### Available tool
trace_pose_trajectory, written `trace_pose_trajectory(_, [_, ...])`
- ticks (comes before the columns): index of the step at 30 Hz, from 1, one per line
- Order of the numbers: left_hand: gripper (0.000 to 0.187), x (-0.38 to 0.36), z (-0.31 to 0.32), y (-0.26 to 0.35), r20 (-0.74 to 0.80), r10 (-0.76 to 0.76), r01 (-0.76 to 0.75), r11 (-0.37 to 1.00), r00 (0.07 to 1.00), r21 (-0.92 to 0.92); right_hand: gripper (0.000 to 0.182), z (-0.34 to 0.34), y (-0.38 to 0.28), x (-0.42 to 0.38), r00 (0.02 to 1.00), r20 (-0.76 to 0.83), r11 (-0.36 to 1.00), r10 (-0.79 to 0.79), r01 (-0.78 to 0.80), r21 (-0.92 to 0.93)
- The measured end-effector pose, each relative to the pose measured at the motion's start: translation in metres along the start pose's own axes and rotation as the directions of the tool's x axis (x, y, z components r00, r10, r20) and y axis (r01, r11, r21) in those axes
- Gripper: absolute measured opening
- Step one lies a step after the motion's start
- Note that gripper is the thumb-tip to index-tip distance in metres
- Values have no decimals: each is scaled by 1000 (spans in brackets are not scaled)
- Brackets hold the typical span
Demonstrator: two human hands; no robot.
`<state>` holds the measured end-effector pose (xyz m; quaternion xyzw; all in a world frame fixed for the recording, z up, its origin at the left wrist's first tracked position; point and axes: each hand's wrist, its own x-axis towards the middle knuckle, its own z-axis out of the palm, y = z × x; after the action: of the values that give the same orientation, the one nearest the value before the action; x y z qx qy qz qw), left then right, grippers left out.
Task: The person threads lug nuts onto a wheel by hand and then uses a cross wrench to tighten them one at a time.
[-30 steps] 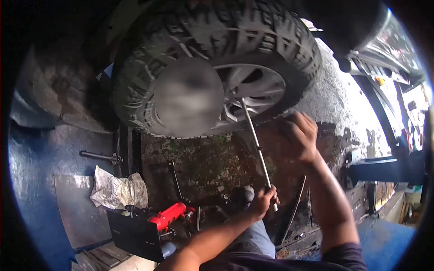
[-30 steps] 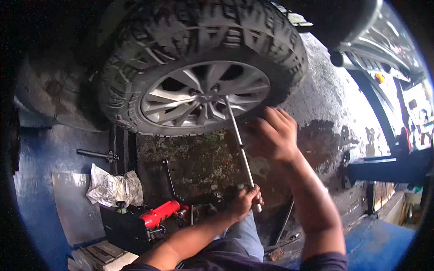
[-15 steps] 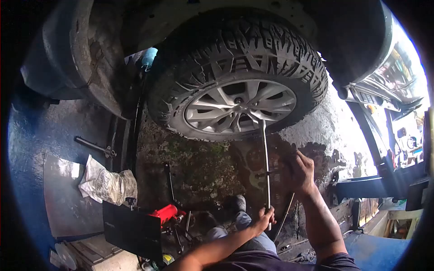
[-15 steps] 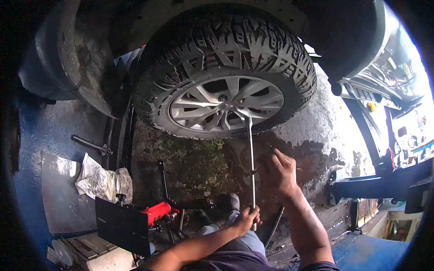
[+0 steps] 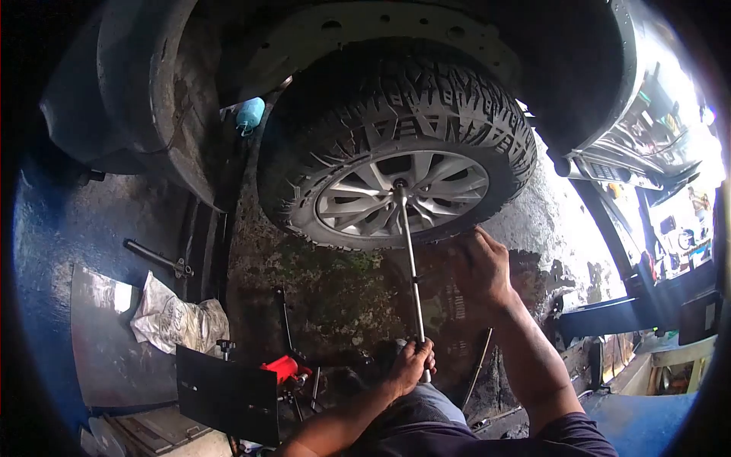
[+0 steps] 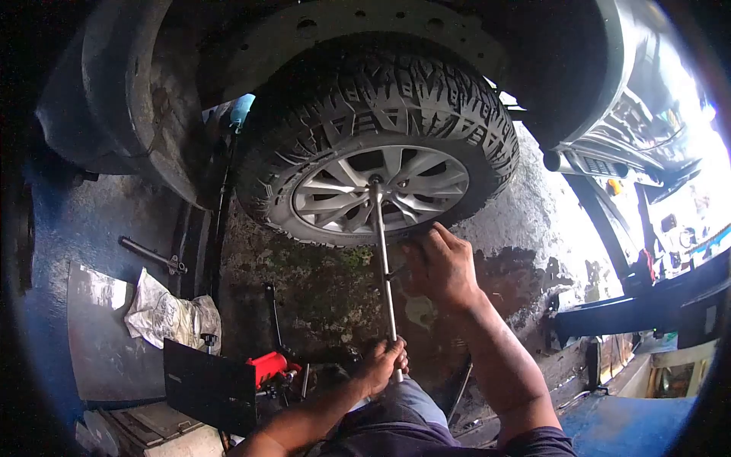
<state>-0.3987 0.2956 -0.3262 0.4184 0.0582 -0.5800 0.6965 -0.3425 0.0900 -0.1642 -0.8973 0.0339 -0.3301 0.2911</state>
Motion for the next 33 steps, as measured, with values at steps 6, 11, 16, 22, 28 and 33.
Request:
trace_pose_trajectory(6, [17, 6, -2, -2, -35, 46, -47, 999, 998, -22, 14, 4, -16, 14, 997, 42, 997, -66, 68, -42])
trace_pose_trajectory(11, [17, 21, 0, 9, -51, 57, -59, 998, 997, -27, 21, 5, -28, 38, 928, 271, 932, -257, 312, -184])
trace_pose_trajectory(16, [17, 36, 19, 8, 13, 61, -60, 997, 998, -38, 25, -1, -37, 47, 851, 442, 888, -284, 407, -214])
trace_pose_trajectory(22, [22, 47, -2, 3, -158, 25, -40, 995, 987, -96, 29, -79, 259, -337, 338, 576, 654, 744, -194, -731])
trace_pose_trajectory(28, [19, 42, 3, 28, -100, 17, -24, 998, 995, -62, 34, -54, 148, -403, 39, 564, 328, 825, -846, -421])
trace_pose_trajectory(33, [17, 48, 10, 33, -71, 26, -31, 997, 997, -76, 41, -7, 87, -328, 374, 605, 606, 702, -761, -232])
